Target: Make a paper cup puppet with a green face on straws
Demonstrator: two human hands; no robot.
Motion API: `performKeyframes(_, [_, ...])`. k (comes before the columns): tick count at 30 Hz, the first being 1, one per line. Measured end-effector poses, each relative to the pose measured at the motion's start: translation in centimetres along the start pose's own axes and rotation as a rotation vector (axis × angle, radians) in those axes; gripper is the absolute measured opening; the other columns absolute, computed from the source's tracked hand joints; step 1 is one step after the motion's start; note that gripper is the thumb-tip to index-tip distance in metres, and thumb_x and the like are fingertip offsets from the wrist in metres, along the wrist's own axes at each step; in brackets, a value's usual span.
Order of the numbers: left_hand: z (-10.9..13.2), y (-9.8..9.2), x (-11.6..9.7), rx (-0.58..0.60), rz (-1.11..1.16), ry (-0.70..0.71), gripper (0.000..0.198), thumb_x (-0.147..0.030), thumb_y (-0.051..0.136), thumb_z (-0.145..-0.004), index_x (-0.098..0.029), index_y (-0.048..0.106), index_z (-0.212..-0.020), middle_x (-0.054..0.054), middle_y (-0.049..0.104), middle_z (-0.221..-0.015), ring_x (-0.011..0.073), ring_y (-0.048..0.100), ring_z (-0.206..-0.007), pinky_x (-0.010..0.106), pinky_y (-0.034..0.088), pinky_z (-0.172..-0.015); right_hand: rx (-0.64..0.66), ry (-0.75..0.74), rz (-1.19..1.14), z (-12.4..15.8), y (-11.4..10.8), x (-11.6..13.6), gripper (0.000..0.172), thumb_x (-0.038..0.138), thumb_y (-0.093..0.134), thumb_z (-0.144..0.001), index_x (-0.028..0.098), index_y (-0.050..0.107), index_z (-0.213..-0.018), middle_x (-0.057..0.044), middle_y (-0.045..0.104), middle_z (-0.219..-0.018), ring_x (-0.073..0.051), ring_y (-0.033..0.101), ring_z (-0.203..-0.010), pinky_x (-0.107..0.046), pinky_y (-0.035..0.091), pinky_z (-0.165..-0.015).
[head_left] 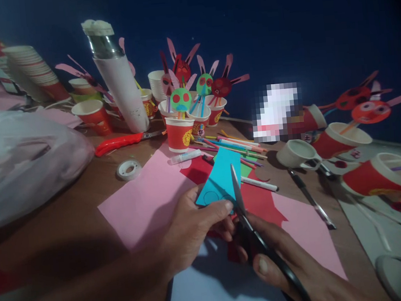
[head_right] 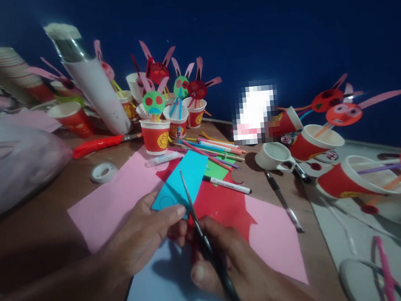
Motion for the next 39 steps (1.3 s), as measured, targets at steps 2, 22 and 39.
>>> performKeyframes(2, [0.0,0.06,-0.02,0.007,0.001,0.0,0.011,-0.023,0.065,-0.071,-0.015,0.059,-0.075,0.001,0.058,-0.054,0.0119,0.054,-0.047,0.023,0.045,-0.047,0.002,0.0,-0.016,-0.02,0.08,0.09,0.042,0.054,0.046,-0.084,0.022,0.047,-0.111,-0.003,0.052,-0.084,-0.018,0.053,-0.08,-0.025,0.045,-0.067])
performKeyframes(22, [0.02,0.28,0.03,0.071,-0.014,0.016,0.009,-0.021,0.062,-0.077,-0.014,0.058,-0.08,-0.001,0.059,-0.06,0.0099,0.055,-0.05,0.022,0.046,-0.049,-0.067,0.019,-0.066,0.16,-0.28,0.04,0.043,0.053,0.053,-0.081,0.02,0.053,-0.109,-0.004,0.055,-0.08,-0.019,0.054,-0.077,-0.023,0.047,-0.061])
performKeyframes(39, [-0.09,0.35,-0.23,0.085,0.01,0.046,0.007,-0.019,0.062,-0.076,-0.014,0.057,-0.077,-0.002,0.057,-0.055,0.0094,0.053,-0.048,0.022,0.046,-0.048,-0.071,0.007,-0.116,0.16,-0.2,-0.06,0.036,0.048,0.055,-0.081,0.022,0.055,-0.105,-0.002,0.053,-0.078,-0.014,0.049,-0.066,-0.02,0.043,-0.054])
Point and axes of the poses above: each hand's wrist, its own z-axis away from the middle knuckle, its own y-axis out of the palm, x = y × z, the point moved 8 cm from there along -z, towards the middle knuckle
